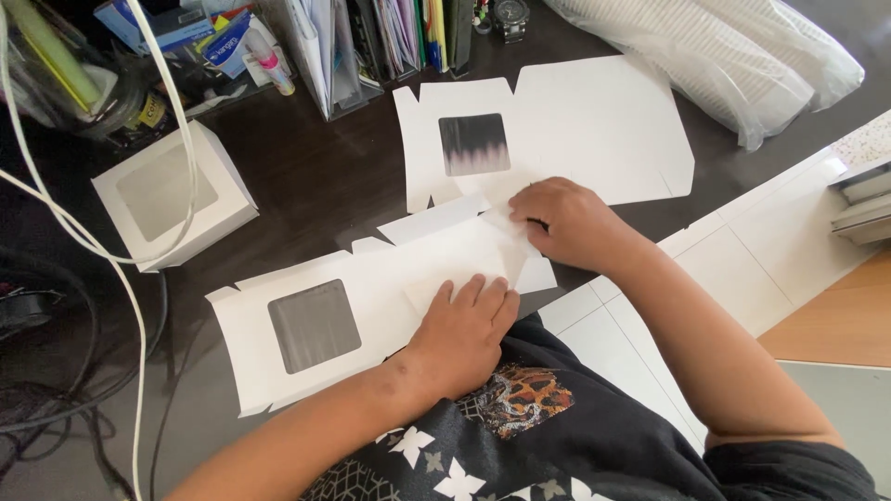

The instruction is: The person assembles two white cardboard boxes with clear windows by folding and tucking flaps. The person first completes one box, then begins a second, folding the sides and securing the tabs.

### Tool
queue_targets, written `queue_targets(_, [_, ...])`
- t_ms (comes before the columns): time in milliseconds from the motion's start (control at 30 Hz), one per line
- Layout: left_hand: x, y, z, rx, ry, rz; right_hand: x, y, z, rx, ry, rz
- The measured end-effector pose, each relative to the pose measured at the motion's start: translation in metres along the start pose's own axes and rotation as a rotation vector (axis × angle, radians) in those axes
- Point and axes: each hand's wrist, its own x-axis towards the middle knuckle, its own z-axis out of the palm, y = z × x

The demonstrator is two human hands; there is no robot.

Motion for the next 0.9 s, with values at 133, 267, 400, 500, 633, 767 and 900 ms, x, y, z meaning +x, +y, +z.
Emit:
queue_targets(133, [0.003, 0.000, 0.002, -0.017, 0.010, -0.017, -0.018, 0.013, 0.017, -0.127, 0.006, -0.146])
queue_targets(267, [0.003, 0.003, 0.008, 0.027, 0.085, -0.022, -0.016, 0.019, 0.021, -0.197, -0.019, -0.126])
queue_targets(400, [0.007, 0.004, 0.010, 0.102, 0.095, -0.017, -0.012, 0.021, 0.010, -0.028, -0.062, -0.134])
queue_targets(500, [0.011, 0.001, 0.022, 0.138, 0.112, -0.011, -0.026, -0.005, -0.003, 0.149, 0.003, -0.061])
queue_targets(633, [0.006, 0.002, 0.025, 0.187, 0.164, -0.006, -0.044, 0.000, 0.064, -0.390, 0.171, -0.115])
queue_targets(767, [-0.003, 0.006, 0.016, 0.116, 0.048, -0.045, -0.048, 0.006, 0.067, -0.464, 0.080, -0.067])
queue_targets(900, [-0.004, 0.009, 0.008, 0.013, -0.066, -0.114, -0.047, 0.007, 0.063, -0.441, -0.005, -0.043])
